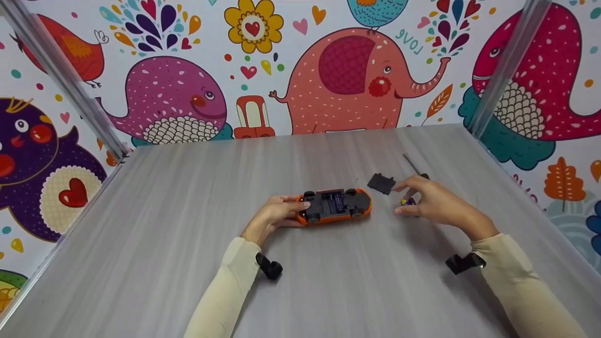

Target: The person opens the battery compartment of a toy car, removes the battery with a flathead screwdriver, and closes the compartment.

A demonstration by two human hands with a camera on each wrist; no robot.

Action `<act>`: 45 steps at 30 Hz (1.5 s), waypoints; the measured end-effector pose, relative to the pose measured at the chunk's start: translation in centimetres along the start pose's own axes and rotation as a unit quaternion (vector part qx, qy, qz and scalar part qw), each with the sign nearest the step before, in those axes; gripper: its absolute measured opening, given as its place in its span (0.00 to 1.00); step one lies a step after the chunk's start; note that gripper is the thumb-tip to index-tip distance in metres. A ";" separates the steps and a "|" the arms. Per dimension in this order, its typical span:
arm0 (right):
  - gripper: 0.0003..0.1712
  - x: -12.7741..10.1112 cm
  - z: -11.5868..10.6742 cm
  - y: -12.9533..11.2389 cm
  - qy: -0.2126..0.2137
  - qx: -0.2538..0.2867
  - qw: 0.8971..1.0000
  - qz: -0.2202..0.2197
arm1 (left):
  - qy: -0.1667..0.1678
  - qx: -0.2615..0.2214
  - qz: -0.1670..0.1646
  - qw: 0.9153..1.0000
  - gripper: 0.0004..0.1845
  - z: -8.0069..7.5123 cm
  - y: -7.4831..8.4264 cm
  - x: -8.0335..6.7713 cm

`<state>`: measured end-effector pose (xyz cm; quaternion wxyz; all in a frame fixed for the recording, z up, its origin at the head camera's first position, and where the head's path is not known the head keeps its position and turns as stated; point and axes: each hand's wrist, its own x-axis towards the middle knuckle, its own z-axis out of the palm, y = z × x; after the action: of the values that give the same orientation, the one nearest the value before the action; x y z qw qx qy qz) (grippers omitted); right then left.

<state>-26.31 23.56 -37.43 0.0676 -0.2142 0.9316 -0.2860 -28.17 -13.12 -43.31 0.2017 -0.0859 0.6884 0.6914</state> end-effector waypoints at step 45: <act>0.31 6.6 7.1 -5.1 0.031 -0.058 0.995 -0.075 | -0.004 0.005 0.009 1.000 0.29 0.0 -0.2 0.3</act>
<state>-28.64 13.29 -40.45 0.0045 -0.2778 0.9296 -0.2421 -28.33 -13.07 -43.62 0.1987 -0.0754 0.6916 0.6903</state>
